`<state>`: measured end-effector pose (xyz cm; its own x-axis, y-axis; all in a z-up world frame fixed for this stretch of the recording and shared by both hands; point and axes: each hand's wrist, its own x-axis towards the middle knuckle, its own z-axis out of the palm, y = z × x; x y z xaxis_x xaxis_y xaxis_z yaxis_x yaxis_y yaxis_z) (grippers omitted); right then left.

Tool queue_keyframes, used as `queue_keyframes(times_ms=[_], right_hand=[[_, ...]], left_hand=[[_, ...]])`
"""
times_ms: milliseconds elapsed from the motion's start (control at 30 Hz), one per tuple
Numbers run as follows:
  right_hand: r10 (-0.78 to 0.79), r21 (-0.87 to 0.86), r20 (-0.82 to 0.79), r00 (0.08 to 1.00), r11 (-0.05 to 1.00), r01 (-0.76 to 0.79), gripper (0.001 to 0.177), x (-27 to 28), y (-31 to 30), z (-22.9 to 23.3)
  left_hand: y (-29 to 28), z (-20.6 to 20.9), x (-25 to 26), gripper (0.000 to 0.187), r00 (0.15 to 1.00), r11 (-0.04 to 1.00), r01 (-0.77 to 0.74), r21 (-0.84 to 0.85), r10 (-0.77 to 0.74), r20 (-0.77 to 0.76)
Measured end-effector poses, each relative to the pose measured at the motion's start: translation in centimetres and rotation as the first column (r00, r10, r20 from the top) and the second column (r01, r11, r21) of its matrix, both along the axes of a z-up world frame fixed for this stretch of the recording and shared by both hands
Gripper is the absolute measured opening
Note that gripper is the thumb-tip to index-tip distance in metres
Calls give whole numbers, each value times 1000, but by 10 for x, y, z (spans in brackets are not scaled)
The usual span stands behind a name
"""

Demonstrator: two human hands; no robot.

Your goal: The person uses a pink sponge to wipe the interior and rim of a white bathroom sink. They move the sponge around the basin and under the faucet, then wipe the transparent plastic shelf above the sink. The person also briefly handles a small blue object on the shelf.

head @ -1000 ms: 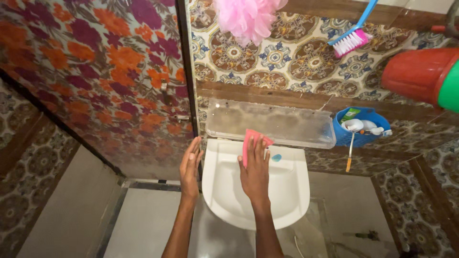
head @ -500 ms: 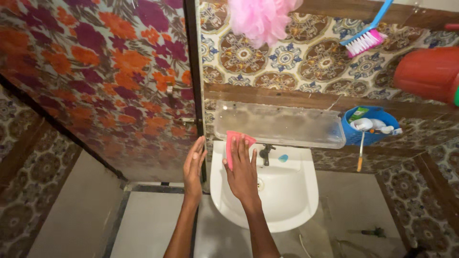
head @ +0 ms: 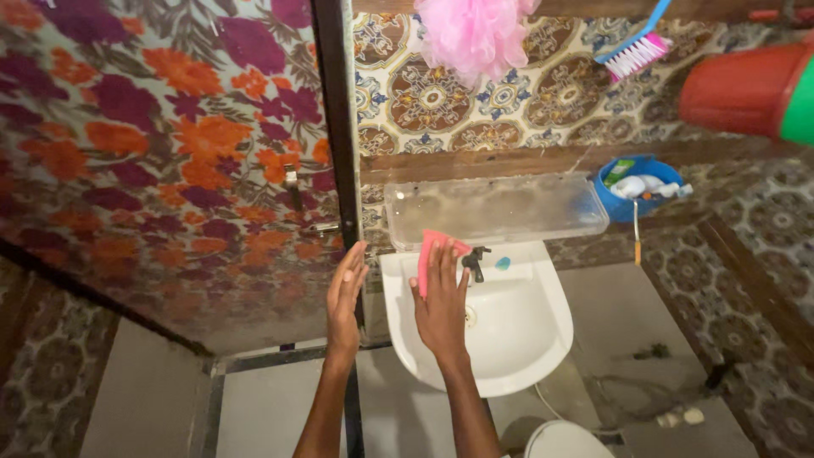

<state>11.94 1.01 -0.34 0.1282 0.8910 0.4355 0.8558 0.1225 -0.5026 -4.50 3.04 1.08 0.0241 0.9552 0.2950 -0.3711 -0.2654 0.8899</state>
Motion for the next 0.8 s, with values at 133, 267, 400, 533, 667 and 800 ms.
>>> queue_keyframes(times_ms=[133, 267, 400, 533, 667, 800], right_hand=[[-23, -24, -20, 1000, 999, 22, 71, -1, 0, 1], [47, -30, -138, 989, 998, -52, 71, -14, -3, 5], [-15, -74, -80, 997, 997, 10, 71, -31, -2, 10], [-48, -50, -53, 997, 998, 45, 70, -37, -1, 11], [-7, 2, -86, 996, 1000, 7, 68, -39, 1, 11], [-50, -23, 40, 998, 998, 51, 68, -42, 4, 12]], left_hand=[[3, -2, -11, 67, 998, 998, 58, 24, -57, -22], [4, -7, -22, 68, 993, 992, 119, 27, -120, 14], [6, -11, -42, 68, 991, 992, 128, 2, -128, 26], [5, -15, -66, 67, 995, 995, 95, 26, -96, 36], [6, -16, -74, 67, 993, 995, 97, 21, -98, 59], [5, -13, -78, 67, 995, 996, 86, -9, -86, 49]])
